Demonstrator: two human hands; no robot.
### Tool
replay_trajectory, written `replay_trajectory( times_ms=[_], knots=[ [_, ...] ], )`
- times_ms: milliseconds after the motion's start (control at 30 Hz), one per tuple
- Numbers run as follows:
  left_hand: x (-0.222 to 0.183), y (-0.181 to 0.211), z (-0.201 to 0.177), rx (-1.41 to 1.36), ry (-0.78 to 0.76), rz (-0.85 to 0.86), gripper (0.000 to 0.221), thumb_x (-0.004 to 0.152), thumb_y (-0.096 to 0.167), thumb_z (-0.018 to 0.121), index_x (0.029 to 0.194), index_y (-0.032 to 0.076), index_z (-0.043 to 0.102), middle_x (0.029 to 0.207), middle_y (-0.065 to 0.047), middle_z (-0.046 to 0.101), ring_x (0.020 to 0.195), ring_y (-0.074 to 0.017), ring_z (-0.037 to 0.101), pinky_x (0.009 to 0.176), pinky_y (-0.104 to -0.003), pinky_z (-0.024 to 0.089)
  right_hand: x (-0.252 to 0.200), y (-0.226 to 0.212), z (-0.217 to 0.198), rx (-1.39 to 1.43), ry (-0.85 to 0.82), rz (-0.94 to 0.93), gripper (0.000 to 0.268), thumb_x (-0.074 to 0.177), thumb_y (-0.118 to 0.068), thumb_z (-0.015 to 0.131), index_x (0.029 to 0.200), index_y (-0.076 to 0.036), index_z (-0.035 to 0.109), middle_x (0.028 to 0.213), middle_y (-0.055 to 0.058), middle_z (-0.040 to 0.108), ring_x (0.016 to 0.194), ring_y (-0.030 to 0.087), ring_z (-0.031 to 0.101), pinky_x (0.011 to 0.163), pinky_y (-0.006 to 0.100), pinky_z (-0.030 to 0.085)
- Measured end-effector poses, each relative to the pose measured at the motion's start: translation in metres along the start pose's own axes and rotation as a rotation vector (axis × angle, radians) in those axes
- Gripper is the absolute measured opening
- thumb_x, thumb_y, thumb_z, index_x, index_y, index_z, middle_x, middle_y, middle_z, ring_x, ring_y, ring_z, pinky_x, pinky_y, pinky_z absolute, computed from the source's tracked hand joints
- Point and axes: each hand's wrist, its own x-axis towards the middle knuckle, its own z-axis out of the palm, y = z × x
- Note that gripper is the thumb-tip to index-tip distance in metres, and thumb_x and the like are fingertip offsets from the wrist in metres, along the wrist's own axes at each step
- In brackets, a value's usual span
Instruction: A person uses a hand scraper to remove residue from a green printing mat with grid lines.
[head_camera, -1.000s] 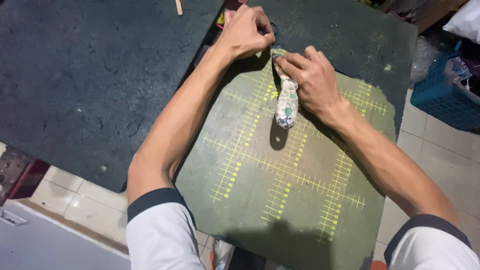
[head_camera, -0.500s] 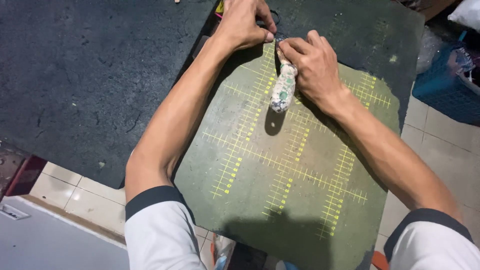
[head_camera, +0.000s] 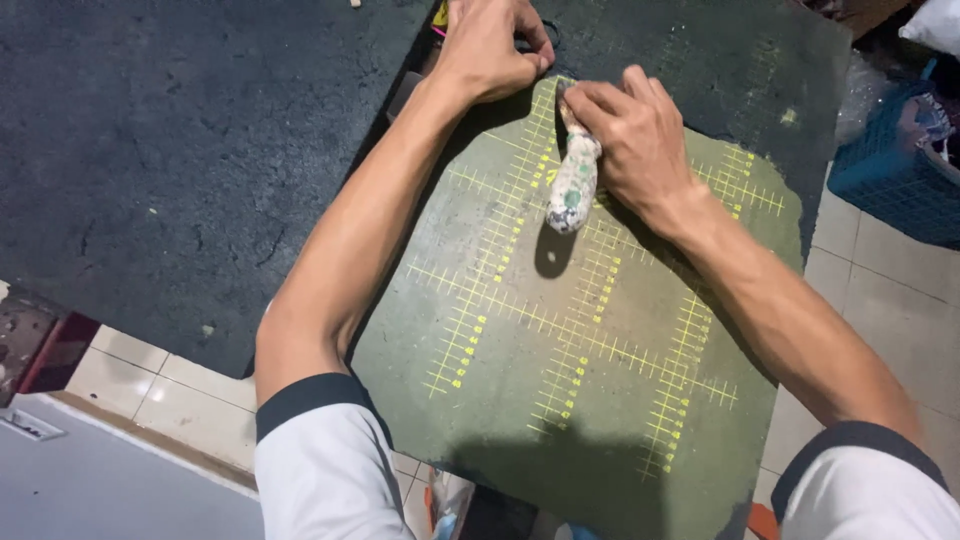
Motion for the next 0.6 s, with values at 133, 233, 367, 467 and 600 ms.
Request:
replay_trajectory(
  times_ms=[133,233,367,467,600],
  knots=[
    [-0.001,0.0,0.005,0.016,0.002,-0.038,0.006,0.073,0.021,0.075,0.073,0.025,0.079,0.076,0.011,0.075,0.084,-0.0208,0.067,0.091,-0.061,0.033,0.001,-0.004,-0.001,0.019,-0.024,-0.016,0.018,0.112,-0.019,0.061,0.123,-0.007,0.068,0.115,0.007,0.075,0.081,0.019,0.046,0.062,0.032,0.038],
    [0.0,0.004,0.002,0.025,0.007,-0.033,0.007,0.074,0.023,0.074,0.077,0.026,0.081,0.082,0.01,0.076,0.092,-0.023,0.064,0.091,-0.058,0.033,0.008,-0.002,0.001,-0.021,-0.007,0.006,0.018,0.113,-0.02,0.06,0.119,-0.005,0.069,0.11,0.006,0.075,0.083,0.021,0.047,0.062,0.033,0.039],
    [0.001,0.005,0.003,0.045,0.015,-0.019,0.007,0.073,0.021,0.075,0.075,0.025,0.08,0.081,0.01,0.074,0.089,-0.0227,0.065,0.085,-0.055,0.034,0.001,-0.005,-0.008,0.0,0.006,0.007,0.02,0.111,-0.021,0.063,0.123,-0.007,0.068,0.116,0.007,0.075,0.083,0.021,0.047,0.063,0.034,0.04],
    [-0.001,0.007,0.002,0.031,0.022,-0.044,0.006,0.072,0.02,0.074,0.072,0.026,0.078,0.077,0.011,0.072,0.085,-0.0203,0.065,0.086,-0.053,0.034,-0.002,-0.003,0.005,-0.018,-0.029,-0.007,0.023,0.108,-0.021,0.065,0.127,-0.006,0.066,0.117,0.008,0.075,0.085,0.02,0.048,0.064,0.032,0.04],
    [-0.002,0.003,0.008,0.044,0.051,-0.015,0.005,0.074,0.02,0.075,0.072,0.025,0.075,0.073,0.01,0.071,0.078,-0.0219,0.065,0.085,-0.057,0.035,0.006,0.004,0.014,0.008,0.019,0.007,0.018,0.11,-0.02,0.067,0.121,-0.007,0.072,0.113,0.007,0.077,0.082,0.019,0.046,0.062,0.031,0.038]
  ],
)
